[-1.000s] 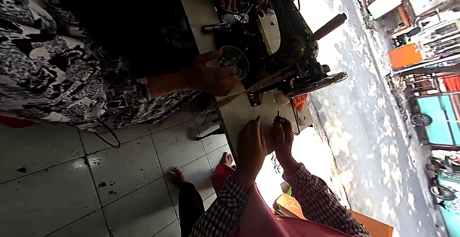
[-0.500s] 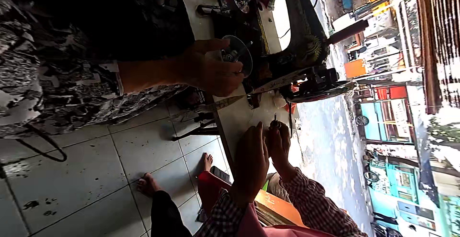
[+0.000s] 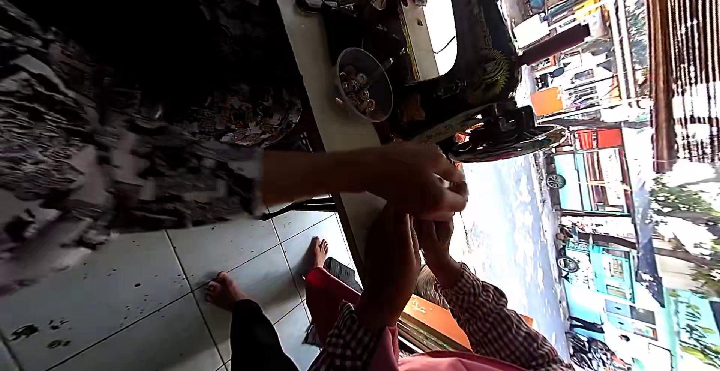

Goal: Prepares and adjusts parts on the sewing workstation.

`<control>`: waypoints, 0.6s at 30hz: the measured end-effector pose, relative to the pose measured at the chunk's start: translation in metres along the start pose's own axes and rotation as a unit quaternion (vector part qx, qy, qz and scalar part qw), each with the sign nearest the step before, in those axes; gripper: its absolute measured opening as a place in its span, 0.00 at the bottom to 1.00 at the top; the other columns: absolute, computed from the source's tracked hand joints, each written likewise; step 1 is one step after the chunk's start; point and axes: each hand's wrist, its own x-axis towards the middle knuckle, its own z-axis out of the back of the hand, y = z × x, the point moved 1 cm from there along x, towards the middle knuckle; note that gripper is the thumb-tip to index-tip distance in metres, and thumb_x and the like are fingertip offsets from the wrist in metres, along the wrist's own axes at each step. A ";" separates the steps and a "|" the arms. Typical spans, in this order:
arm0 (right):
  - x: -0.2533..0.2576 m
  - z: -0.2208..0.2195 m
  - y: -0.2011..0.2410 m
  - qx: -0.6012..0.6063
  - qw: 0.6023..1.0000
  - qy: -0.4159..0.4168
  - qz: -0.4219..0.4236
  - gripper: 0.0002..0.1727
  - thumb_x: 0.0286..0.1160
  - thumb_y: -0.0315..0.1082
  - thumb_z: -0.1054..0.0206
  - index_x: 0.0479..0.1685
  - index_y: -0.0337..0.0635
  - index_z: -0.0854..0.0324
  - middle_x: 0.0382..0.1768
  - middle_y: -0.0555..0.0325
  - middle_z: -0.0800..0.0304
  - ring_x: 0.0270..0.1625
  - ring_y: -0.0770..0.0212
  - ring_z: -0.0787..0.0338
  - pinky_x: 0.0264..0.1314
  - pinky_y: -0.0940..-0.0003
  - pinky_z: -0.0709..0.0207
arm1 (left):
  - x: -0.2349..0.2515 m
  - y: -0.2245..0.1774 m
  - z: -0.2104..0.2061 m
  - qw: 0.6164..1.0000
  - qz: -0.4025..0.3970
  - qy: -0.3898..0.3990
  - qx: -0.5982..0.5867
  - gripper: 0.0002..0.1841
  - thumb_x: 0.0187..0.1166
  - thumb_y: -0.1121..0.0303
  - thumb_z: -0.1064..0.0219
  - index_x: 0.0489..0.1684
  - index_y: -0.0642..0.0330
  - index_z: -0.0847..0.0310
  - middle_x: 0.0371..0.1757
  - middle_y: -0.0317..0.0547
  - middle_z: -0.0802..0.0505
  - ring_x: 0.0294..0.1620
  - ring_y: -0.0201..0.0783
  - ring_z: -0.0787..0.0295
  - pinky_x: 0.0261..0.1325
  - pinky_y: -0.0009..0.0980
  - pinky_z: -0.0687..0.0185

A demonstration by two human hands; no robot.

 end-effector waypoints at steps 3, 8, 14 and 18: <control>-0.001 -0.002 0.002 -0.039 0.999 -0.008 -0.001 0.22 0.72 0.34 0.33 0.52 0.17 0.19 0.50 0.38 0.11 0.61 0.63 0.14 0.70 0.71 0.25 | 0.000 0.001 0.000 1.000 -0.004 0.006 0.012 0.12 0.76 0.75 0.37 0.50 0.74 0.12 0.44 0.60 0.07 0.45 0.50 0.06 0.52 0.36 0.12; 0.003 -0.005 0.013 -0.098 0.995 -0.014 0.005 0.21 0.66 0.33 0.28 0.50 0.21 0.15 0.49 0.33 0.10 0.60 0.49 0.12 0.70 0.58 0.24 | -0.001 0.001 0.000 0.998 -0.007 0.017 0.056 0.12 0.76 0.74 0.37 0.46 0.73 0.12 0.38 0.59 0.07 0.41 0.53 0.07 0.45 0.40 0.12; -0.001 -0.002 0.009 -0.039 0.996 -0.078 0.018 0.19 0.71 0.30 0.36 0.54 0.20 0.18 0.56 0.31 0.14 0.68 0.50 0.18 0.77 0.59 0.29 | -0.007 0.004 0.000 0.995 -0.001 0.005 0.095 0.12 0.78 0.72 0.39 0.40 0.73 0.12 0.37 0.63 0.07 0.43 0.58 0.06 0.47 0.45 0.11; -0.003 0.030 0.002 -0.089 0.989 -0.118 0.005 0.08 0.73 0.27 0.34 0.38 0.28 0.20 0.48 0.39 0.17 0.60 0.56 0.18 0.63 0.71 0.24 | -0.003 0.004 0.003 0.995 0.006 0.023 0.094 0.12 0.80 0.74 0.40 0.46 0.77 0.14 0.42 0.67 0.08 0.48 0.60 0.07 0.52 0.47 0.12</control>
